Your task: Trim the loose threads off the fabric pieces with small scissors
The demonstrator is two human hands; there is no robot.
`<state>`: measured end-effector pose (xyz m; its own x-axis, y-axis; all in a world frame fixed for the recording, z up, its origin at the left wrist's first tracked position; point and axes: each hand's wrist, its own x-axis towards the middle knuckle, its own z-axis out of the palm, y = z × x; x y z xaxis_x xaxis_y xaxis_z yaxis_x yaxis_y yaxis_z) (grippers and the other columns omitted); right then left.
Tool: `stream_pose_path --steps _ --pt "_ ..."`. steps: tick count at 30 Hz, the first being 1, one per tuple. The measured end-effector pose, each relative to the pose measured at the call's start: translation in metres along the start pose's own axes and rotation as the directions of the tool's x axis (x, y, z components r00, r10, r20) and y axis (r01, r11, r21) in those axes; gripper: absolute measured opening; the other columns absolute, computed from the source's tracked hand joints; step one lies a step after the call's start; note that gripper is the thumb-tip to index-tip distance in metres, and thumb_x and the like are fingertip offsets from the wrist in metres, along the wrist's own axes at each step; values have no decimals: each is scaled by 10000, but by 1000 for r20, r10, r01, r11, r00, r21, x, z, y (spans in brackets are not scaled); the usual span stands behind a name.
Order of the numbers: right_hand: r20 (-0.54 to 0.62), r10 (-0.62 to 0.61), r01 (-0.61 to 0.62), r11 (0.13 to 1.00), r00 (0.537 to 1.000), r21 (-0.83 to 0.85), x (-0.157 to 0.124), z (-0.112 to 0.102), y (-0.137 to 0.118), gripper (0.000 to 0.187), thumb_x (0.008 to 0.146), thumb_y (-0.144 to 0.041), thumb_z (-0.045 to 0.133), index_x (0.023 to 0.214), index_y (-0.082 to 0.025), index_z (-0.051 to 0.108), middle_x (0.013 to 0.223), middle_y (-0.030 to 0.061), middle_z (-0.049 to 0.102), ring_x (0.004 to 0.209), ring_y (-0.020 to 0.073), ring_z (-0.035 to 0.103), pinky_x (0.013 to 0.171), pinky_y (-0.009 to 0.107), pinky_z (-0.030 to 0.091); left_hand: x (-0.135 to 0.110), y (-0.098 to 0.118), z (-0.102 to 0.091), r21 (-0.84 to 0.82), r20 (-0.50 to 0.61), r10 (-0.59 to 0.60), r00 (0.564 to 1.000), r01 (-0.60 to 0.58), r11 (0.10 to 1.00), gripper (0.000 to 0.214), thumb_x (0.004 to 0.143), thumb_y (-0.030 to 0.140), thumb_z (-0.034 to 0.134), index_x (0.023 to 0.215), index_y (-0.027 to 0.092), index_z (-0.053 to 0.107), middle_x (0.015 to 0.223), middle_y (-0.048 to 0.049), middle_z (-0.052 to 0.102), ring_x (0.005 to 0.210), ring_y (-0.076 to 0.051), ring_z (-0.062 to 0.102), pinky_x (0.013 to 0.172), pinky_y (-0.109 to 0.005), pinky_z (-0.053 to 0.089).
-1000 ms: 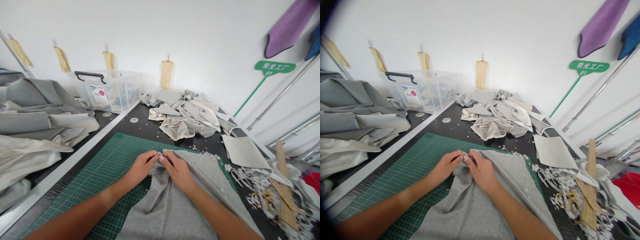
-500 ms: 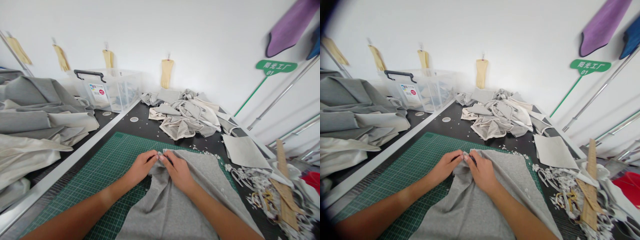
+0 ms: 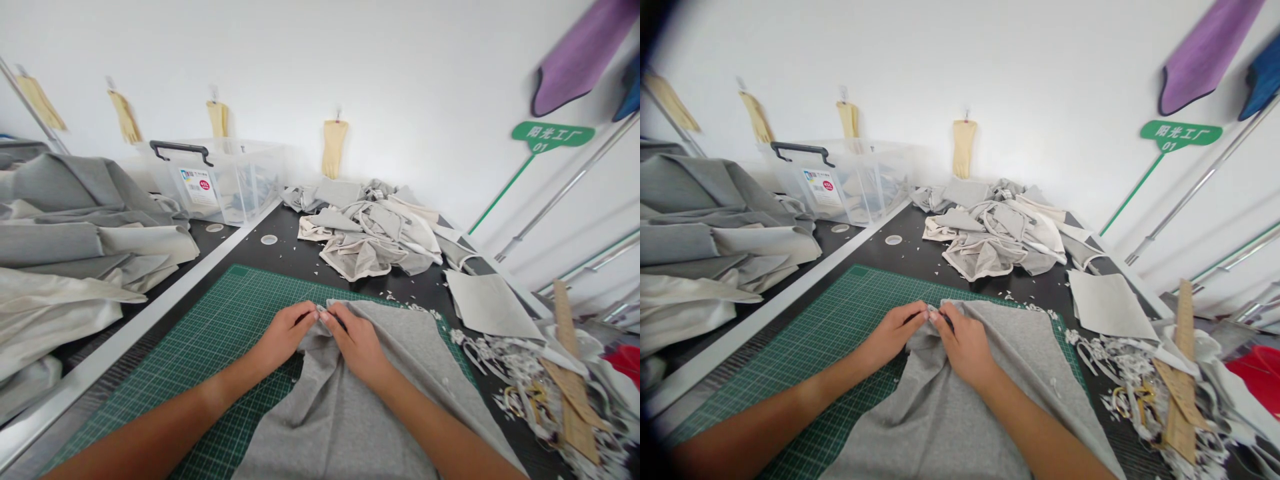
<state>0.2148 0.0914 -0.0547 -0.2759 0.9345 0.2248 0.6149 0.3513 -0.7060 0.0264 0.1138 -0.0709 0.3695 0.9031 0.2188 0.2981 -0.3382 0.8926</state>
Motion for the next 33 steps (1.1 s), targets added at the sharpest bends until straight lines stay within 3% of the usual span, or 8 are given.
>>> stream_pose_path --steps 14,21,28,33 --pt "-6 3 -2 999 1000 48 -1 1 0 342 1043 -497 373 847 -250 507 703 -28 537 654 160 551 633 262 387 0 3 -1 -30 8 0 1000 0 1000 349 993 409 441 760 172 549 749 16 527 741 -137 484 698 -243 385" --pt "-23 9 -5 987 1000 160 3 1 1 365 1048 -467 375 786 -234 475 712 -25 518 660 148 501 637 263 366 0 6 0 -43 6 -8 1000 8 999 352 992 421 451 790 169 591 776 5 574 763 -142 515 715 -239 403" --pt "-65 104 -71 920 992 385 8 4 7 385 1027 -493 420 761 -216 457 690 -34 442 632 123 411 591 240 343 -3 12 0 -42 -81 -11 997 7 999 320 1005 392 435 838 175 602 813 3 602 779 -142 540 731 -237 418" --pt "-74 183 -133 889 980 438 9 4 13 415 1000 -566 425 776 -221 477 614 -54 358 541 112 321 516 234 291 -5 7 -2 58 -227 -29 973 44 997 287 1004 362 418 926 196 640 892 -12 674 822 -161 597 758 -251 439"
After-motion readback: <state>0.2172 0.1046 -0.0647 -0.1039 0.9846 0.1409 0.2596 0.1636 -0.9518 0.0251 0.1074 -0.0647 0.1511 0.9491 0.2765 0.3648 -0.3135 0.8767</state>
